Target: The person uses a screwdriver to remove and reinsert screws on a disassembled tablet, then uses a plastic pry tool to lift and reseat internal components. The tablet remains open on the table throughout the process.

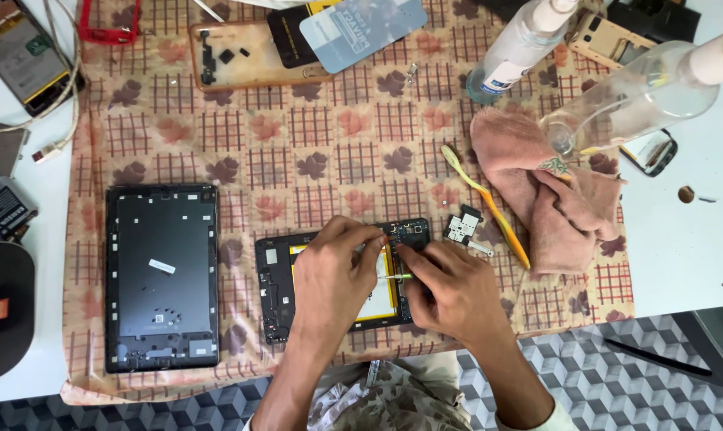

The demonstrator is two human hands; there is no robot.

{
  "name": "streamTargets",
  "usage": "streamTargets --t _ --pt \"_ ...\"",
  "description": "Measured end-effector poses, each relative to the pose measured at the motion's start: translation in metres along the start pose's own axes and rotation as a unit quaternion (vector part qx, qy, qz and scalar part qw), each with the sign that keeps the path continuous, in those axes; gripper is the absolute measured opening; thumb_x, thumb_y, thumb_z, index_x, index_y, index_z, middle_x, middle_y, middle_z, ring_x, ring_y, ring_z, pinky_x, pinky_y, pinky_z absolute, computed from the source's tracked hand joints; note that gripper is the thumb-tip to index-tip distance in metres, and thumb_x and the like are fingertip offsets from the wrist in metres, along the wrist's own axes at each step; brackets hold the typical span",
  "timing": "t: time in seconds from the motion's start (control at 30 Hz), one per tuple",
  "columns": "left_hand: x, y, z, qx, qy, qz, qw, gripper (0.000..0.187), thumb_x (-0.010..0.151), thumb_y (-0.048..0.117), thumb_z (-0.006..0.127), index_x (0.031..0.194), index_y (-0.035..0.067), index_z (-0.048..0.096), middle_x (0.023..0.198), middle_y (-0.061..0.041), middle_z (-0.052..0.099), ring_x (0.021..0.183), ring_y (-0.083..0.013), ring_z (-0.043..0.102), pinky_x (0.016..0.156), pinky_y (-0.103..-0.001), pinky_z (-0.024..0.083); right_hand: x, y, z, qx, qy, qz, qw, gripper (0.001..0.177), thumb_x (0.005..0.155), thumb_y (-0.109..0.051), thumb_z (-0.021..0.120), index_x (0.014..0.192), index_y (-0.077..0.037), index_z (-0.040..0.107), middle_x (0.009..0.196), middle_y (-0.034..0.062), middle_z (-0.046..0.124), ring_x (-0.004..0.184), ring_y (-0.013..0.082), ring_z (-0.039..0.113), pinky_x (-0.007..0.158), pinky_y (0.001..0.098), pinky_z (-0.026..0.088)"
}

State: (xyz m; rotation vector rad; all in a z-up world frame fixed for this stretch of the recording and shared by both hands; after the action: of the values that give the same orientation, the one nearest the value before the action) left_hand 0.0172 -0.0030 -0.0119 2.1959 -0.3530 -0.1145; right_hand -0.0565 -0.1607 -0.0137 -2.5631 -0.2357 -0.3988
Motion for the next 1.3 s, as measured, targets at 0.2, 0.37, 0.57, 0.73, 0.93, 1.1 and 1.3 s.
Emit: streamTargets --t 0.2,0.37,0.57,0.73,0.93,1.1,1.3 --pt "0.001 0.000 0.001 -0.005 0.004 0.021 1.000 0.009 0.090 0.008 0.073 0.098 0.004 0.077 0.092 -0.006 0.072 0.068 -0.0233 0.073 0.059 -0.034 0.057 0.002 0.008 0.006 0.004 -0.038 0.007 0.999 0.053 0.068 -0.007 0.069 0.121 -0.004 0.071 0.072 0.0055 0.059 0.056 0.0223 0.057 0.050 0.0376 0.049" --pt "0.009 -0.006 -0.002 -0.026 -0.052 0.009 0.998 0.013 0.089 0.002 0.072 0.102 0.002 0.076 0.095 -0.009 0.071 0.067 -0.0205 0.075 0.058 -0.031 0.060 0.006 0.010 0.007 0.004 -0.042 -0.003 0.999 0.054 0.070 -0.008 0.068 0.124 -0.004 0.070 0.071 0.0033 0.059 0.055 0.0194 0.057 0.049 0.0359 0.048" --pt "0.015 -0.016 -0.010 -0.102 -0.126 -0.038 0.986 0.024 0.086 0.006 0.075 0.110 0.000 0.073 0.102 -0.009 0.071 0.067 -0.0177 0.076 0.055 -0.026 0.062 0.002 0.020 0.017 0.034 -0.018 0.029 0.999 0.049 0.078 -0.007 0.072 0.127 -0.003 0.067 0.064 -0.0011 0.057 0.050 0.0128 0.055 0.046 0.0321 0.047" --pt "0.015 -0.017 -0.010 -0.088 -0.114 -0.033 0.989 0.020 0.086 0.008 0.078 0.104 0.001 0.074 0.096 -0.009 0.072 0.066 -0.0197 0.075 0.056 -0.029 0.059 0.001 0.020 0.022 0.011 0.009 0.026 1.000 0.037 0.082 -0.005 0.077 0.119 -0.003 0.071 0.062 -0.0022 0.055 0.049 0.0109 0.052 0.045 0.0309 0.044" --pt "0.012 -0.016 -0.008 -0.086 -0.101 -0.064 0.989 0.013 0.086 0.006 0.077 0.098 0.000 0.075 0.086 -0.010 0.072 0.063 -0.0199 0.074 0.055 -0.030 0.057 0.005 0.011 0.021 -0.006 -0.002 0.001 1.000 0.031 0.074 -0.003 0.077 0.105 -0.005 0.075 0.058 -0.0027 0.051 0.047 0.0117 0.049 0.043 0.0307 0.042" --pt "0.010 -0.009 -0.007 -0.071 -0.091 -0.075 0.990 0.010 0.087 0.006 0.076 0.092 -0.002 0.074 0.084 -0.011 0.071 0.059 -0.0210 0.073 0.051 -0.032 0.056 0.006 0.007 0.019 -0.028 0.011 0.000 1.000 0.039 0.067 -0.002 0.073 0.107 -0.005 0.075 0.060 -0.0025 0.052 0.051 0.0130 0.052 0.046 0.0316 0.045" --pt "0.009 -0.005 0.000 -0.031 -0.024 -0.063 0.997 0.010 0.086 0.011 0.079 0.087 0.001 0.076 0.079 -0.009 0.072 0.059 -0.0232 0.071 0.051 -0.034 0.054 0.005 0.003 0.016 -0.035 -0.012 0.001 0.999 0.042 0.064 -0.005 0.075 0.107 -0.006 0.075 0.062 -0.0016 0.056 0.052 0.0151 0.054 0.046 0.0329 0.047"
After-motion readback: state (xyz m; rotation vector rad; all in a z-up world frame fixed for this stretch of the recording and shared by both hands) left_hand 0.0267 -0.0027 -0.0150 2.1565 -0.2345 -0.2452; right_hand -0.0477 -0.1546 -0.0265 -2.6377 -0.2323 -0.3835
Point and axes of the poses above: each hand's wrist, its own x-axis towards the middle knuckle, its own z-axis out of the palm, y = z × x, the point moved 2 cm from there along x, towards the middle knuckle
